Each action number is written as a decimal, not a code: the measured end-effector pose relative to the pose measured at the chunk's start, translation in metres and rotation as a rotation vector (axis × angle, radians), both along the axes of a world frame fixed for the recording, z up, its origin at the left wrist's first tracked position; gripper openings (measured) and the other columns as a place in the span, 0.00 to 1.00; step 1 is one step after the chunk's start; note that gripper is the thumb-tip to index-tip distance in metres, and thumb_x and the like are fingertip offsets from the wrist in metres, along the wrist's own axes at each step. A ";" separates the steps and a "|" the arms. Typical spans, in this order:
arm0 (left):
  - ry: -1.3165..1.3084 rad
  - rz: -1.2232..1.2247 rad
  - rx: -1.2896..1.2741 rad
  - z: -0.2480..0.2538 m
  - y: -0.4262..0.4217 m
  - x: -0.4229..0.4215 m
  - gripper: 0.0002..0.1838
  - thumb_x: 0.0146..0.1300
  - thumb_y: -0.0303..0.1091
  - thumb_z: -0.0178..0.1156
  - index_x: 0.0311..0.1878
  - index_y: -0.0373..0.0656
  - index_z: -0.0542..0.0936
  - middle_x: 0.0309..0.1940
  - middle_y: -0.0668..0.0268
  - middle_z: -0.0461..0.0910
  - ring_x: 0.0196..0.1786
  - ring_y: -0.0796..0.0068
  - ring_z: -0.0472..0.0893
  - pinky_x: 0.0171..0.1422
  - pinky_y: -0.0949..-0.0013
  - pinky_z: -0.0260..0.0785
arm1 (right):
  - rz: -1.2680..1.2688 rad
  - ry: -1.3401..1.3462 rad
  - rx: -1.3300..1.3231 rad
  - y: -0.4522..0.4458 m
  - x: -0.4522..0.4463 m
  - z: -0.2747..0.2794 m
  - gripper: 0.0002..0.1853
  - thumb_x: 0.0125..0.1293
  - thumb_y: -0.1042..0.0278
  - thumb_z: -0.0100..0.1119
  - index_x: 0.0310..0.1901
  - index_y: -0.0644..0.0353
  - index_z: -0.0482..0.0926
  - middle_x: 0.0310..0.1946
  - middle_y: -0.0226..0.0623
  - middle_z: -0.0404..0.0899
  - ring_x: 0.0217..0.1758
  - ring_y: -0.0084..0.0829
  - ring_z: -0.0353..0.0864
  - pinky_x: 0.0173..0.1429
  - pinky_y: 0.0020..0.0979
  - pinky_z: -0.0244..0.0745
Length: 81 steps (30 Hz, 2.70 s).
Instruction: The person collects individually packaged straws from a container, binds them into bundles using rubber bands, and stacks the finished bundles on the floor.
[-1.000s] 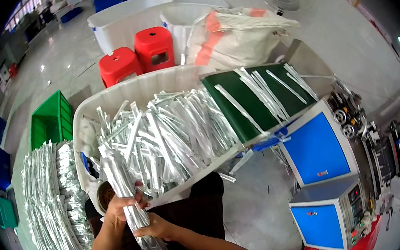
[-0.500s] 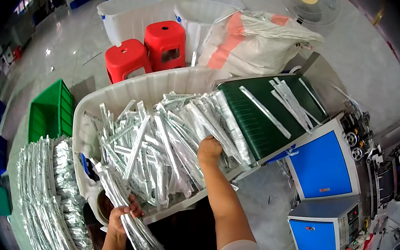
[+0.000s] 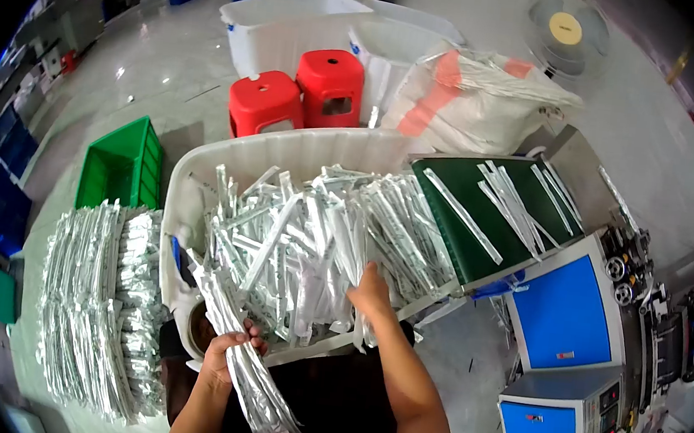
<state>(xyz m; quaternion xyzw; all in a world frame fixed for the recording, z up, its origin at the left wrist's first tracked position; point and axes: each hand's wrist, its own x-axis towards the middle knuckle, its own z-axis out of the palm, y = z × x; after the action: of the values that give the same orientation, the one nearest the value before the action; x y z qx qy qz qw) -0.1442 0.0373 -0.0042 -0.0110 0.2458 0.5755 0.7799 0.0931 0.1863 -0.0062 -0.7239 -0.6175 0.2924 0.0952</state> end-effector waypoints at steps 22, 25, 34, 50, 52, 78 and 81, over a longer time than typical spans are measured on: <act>0.008 0.022 0.162 0.026 0.004 -0.029 0.17 0.47 0.25 0.54 0.43 0.31 0.71 0.34 0.56 0.76 0.38 0.65 0.77 0.46 0.63 0.71 | -0.039 1.188 0.122 -0.148 -0.074 0.073 0.11 0.62 0.71 0.50 0.42 0.67 0.63 0.30 0.41 0.77 0.27 0.22 0.77 0.28 0.23 0.73; -0.201 -0.020 0.180 0.026 0.001 -0.048 0.17 0.47 0.25 0.52 0.43 0.32 0.70 0.35 0.57 0.75 0.39 0.62 0.77 0.47 0.63 0.71 | 0.002 0.878 0.251 -0.092 -0.059 0.057 0.10 0.62 0.73 0.48 0.42 0.65 0.61 0.26 0.42 0.78 0.18 0.25 0.76 0.22 0.24 0.72; -0.114 -0.430 0.252 0.049 -0.017 -0.003 0.31 0.45 0.22 0.59 0.55 0.30 0.62 0.46 0.49 0.73 0.51 0.52 0.73 0.59 0.54 0.64 | 0.973 0.578 0.421 -0.044 -0.134 0.136 0.23 0.53 0.68 0.60 0.50 0.65 0.69 0.50 0.46 0.70 0.55 0.38 0.68 0.58 0.32 0.61; 0.286 -0.032 0.128 0.036 -0.069 -0.044 0.18 0.39 0.21 0.63 0.38 0.37 0.73 0.29 0.63 0.76 0.34 0.72 0.76 0.41 0.70 0.69 | 0.590 0.951 0.160 -0.084 -0.200 0.035 0.15 0.62 0.61 0.47 0.41 0.63 0.75 0.37 0.42 0.77 0.39 0.36 0.77 0.44 0.30 0.70; 0.341 0.064 0.069 0.040 -0.088 -0.076 0.23 0.36 0.21 0.61 0.41 0.37 0.70 0.29 0.63 0.73 0.35 0.67 0.75 0.43 0.67 0.69 | 0.910 0.225 0.326 -0.079 -0.198 -0.034 0.11 0.59 0.62 0.50 0.39 0.58 0.77 0.41 0.38 0.76 0.41 0.38 0.77 0.44 0.33 0.71; 0.706 0.076 0.142 0.064 -0.085 -0.047 0.18 0.38 0.23 0.63 0.37 0.35 0.74 0.29 0.65 0.76 0.32 0.76 0.76 0.38 0.72 0.69 | 0.957 0.215 0.313 -0.143 -0.155 0.104 0.05 0.50 0.72 0.54 0.23 0.64 0.73 0.19 0.48 0.74 0.24 0.48 0.74 0.30 0.44 0.68; 0.771 0.035 0.215 0.058 -0.081 -0.035 0.24 0.38 0.25 0.65 0.43 0.34 0.73 0.31 0.63 0.76 0.35 0.73 0.75 0.41 0.72 0.67 | 0.936 0.067 0.521 -0.149 -0.145 0.119 0.03 0.49 0.74 0.55 0.22 0.64 0.74 0.20 0.47 0.74 0.24 0.48 0.74 0.28 0.39 0.68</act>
<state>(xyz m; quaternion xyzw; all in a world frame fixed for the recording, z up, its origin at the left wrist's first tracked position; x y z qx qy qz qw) -0.1787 -0.0434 0.0535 0.2831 0.4585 0.5733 0.6172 -0.0520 0.0371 0.1130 -0.3138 -0.9230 0.1637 0.1507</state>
